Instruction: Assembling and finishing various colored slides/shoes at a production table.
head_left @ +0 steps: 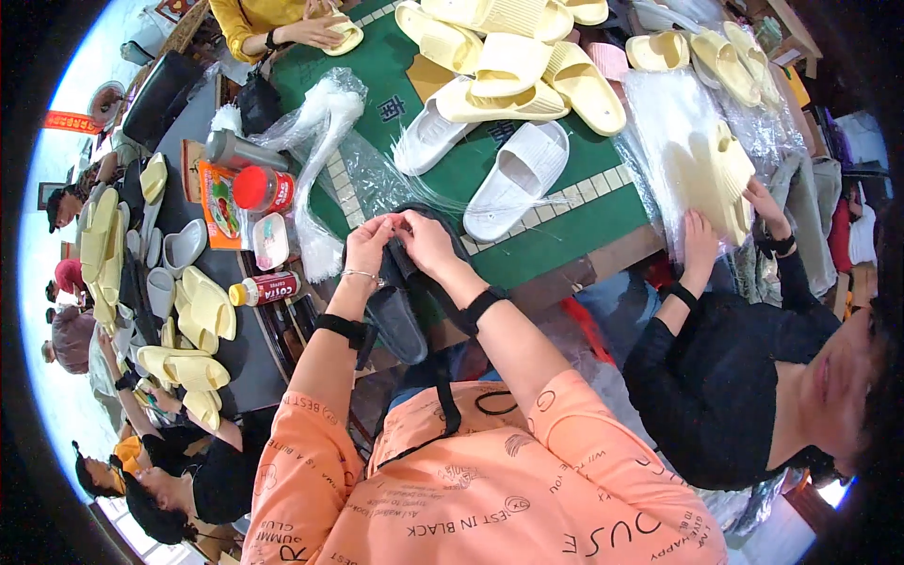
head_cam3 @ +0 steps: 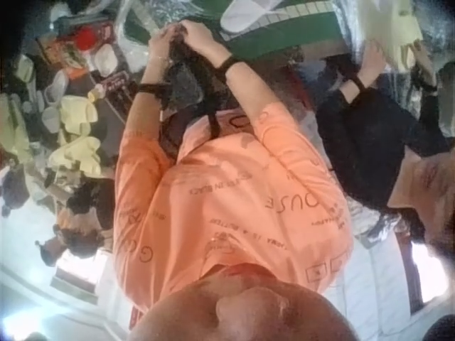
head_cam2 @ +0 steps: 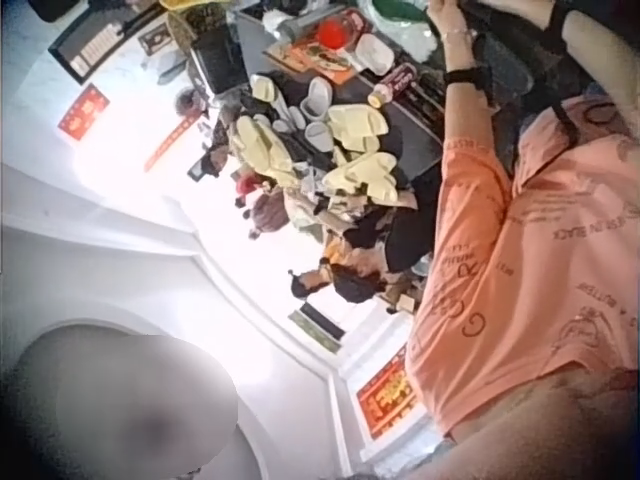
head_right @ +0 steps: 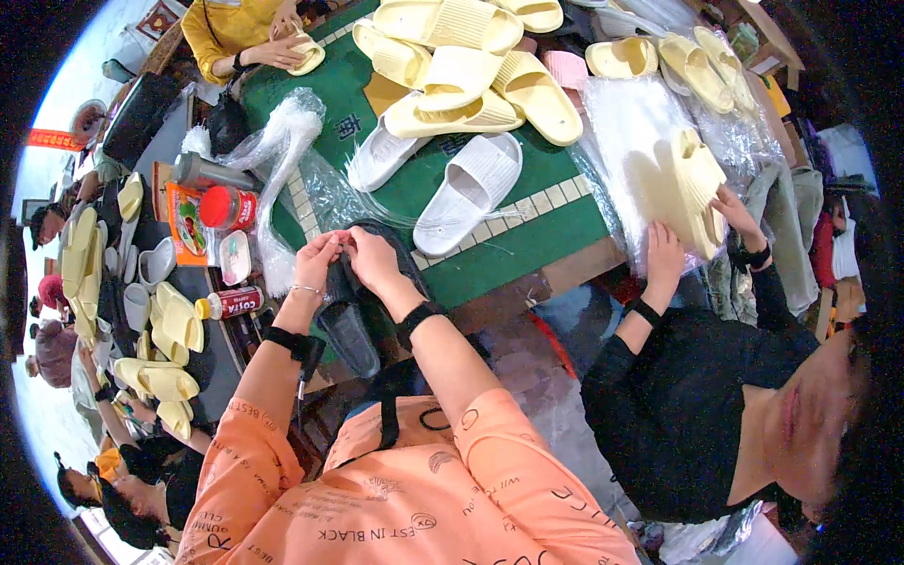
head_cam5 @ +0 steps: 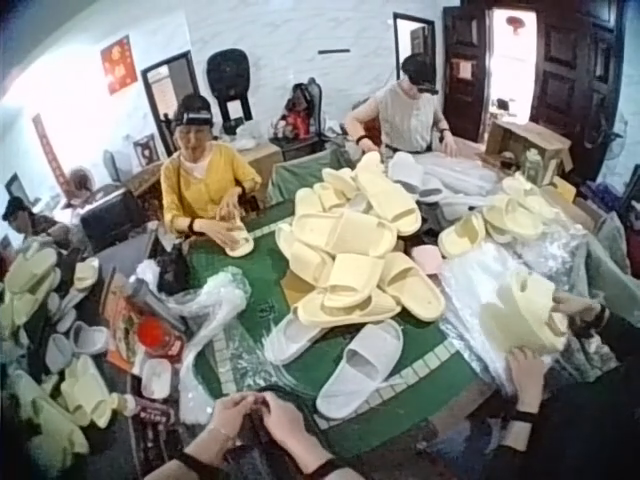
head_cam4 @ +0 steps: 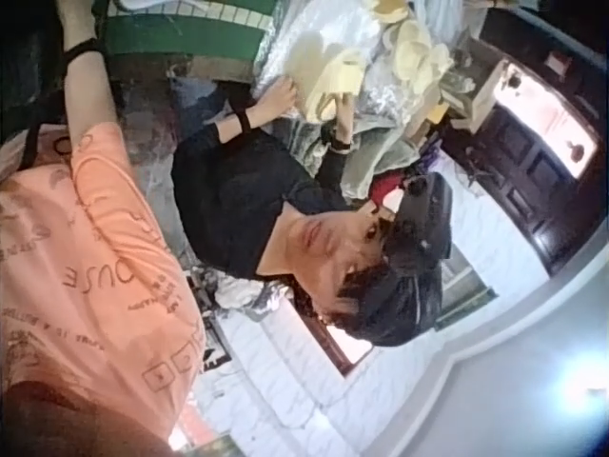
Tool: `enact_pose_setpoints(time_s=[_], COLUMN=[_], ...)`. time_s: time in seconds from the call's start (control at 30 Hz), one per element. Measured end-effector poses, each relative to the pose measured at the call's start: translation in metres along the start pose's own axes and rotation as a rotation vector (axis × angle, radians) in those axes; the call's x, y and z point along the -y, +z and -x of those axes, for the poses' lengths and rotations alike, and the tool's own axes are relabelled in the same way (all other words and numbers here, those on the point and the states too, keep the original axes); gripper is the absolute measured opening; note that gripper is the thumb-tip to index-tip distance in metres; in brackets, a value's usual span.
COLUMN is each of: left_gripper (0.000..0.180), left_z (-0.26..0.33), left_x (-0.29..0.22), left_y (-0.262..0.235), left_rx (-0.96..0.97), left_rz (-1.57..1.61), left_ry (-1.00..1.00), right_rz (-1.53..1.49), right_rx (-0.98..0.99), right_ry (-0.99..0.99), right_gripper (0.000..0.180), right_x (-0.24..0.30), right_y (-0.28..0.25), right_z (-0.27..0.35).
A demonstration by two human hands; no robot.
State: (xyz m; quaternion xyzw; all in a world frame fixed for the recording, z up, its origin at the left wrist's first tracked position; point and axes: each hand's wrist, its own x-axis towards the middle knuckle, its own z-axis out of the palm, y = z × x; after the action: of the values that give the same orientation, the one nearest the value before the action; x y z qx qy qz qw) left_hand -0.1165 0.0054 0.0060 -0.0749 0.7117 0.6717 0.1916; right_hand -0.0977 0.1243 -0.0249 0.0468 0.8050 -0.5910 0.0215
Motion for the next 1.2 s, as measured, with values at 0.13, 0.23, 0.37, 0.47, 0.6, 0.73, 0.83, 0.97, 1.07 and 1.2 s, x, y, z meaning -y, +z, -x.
enact_pose_setpoints(time_s=[0.13, 0.23, 0.37, 0.47, 0.6, 0.73, 0.83, 0.97, 1.07, 1.2], left_gripper=[0.020, 0.021, 0.024, 0.025, 0.022, 0.020, 0.018, 0.018, 0.017, 0.017], left_z=[0.003, 0.005, -0.003, -0.002, 0.001, -0.001, -0.003, -0.002, -0.003, -0.004], left_x=[0.006, 0.005, 0.013, 0.016, 0.012, 0.022, 0.024, 0.018, 0.022, 0.020], left_y=[-0.006, -0.001, -0.011, -0.016, -0.011, -0.018, -0.021, -0.026, -0.021, -0.012], left_rx=[-0.021, -0.027, -0.210, -0.123, -0.089, -0.087, -0.097, -0.113, -0.085, -0.098], left_rz=[0.025, 0.047, 0.046, 0.018, 0.033, 0.013, -0.038, -0.046, 0.004, 0.017], left_ry=[-0.030, -0.029, -0.045, -0.012, -0.060, -0.038, -0.065, -0.088, -0.050, -0.064], right_rz=[0.113, 0.210, 0.055, -0.022, 0.061, 0.045, 0.082, 0.076, 0.169, 0.126], right_rx=[0.051, 0.059, 0.006, -0.014, -0.039, 0.002, -0.007, 0.005, -0.004, -0.009], right_ry=[0.000, 0.061, 0.083, 0.079, 0.069, 0.091, 0.057, 0.035, 0.059, 0.053], right_gripper=[0.014, 0.017, 0.013, 0.011, 0.011, 0.011, 0.011, 0.012, 0.011, 0.010], right_x=[0.006, 0.008, 0.005, 0.004, 0.003, 0.005, 0.005, 0.007, 0.012, 0.007], right_y=[0.000, -0.002, 0.001, 0.000, -0.004, -0.003, 0.000, 0.001, 0.003, 0.000], right_z=[-0.001, 0.000, -0.001, 0.000, 0.003, 0.000, 0.001, 0.000, 0.001, 0.002])
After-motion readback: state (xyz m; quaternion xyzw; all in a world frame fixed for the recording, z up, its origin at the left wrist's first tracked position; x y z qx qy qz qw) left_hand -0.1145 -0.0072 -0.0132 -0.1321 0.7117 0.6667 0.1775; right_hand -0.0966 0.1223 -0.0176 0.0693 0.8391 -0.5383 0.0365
